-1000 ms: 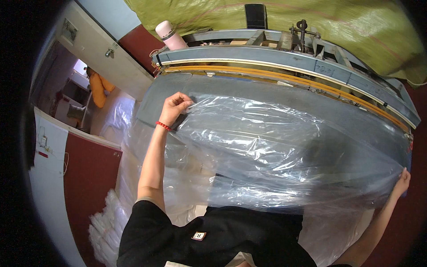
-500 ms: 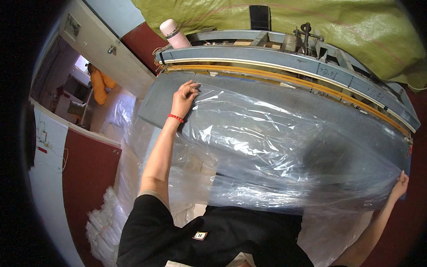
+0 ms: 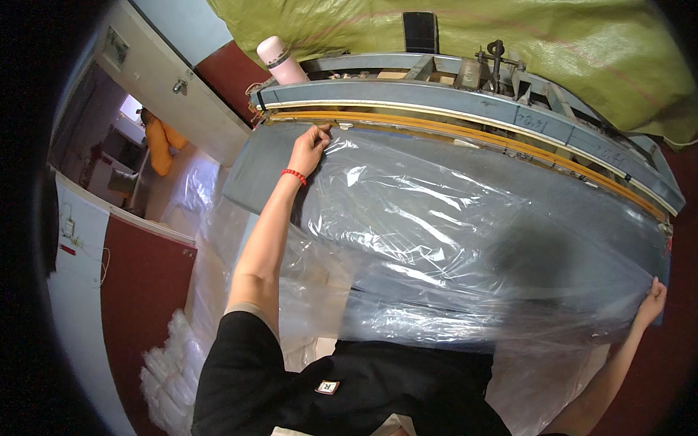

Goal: The recorder is using a heat sealer to seal large plastic bags.

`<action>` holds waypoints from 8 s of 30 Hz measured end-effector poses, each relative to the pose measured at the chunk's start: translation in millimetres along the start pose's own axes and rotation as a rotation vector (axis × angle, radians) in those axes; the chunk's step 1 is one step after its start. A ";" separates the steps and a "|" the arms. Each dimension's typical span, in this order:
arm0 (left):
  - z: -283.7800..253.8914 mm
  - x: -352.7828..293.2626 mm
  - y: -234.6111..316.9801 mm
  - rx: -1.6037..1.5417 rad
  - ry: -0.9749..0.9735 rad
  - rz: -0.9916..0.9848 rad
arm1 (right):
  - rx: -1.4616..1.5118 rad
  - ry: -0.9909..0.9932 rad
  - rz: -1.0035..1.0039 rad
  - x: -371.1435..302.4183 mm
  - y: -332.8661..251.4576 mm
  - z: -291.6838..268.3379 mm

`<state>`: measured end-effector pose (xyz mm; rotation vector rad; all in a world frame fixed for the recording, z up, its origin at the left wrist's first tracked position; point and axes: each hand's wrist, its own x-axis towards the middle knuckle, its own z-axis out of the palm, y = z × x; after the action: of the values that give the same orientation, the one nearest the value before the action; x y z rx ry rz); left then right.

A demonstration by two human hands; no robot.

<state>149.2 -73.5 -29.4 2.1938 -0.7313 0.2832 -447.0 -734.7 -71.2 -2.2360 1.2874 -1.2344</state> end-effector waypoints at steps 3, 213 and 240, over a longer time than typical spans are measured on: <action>1.0 -0.5 27.5 0.221 0.108 0.100 | -0.025 -0.028 0.016 -0.2 5.7 -5.3; -95.3 54.8 -111.1 0.483 0.646 -0.413 | -0.225 0.060 0.217 26.5 -41.9 23.2; 359.3 -255.9 451.0 -0.600 -1.896 0.077 | 0.488 -0.110 0.382 34.6 -19.5 -2.1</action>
<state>-334.9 -472.3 -96.3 1.2607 -1.4788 -1.9307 -429.3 -751.4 -39.7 -1.6065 1.1482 -1.1134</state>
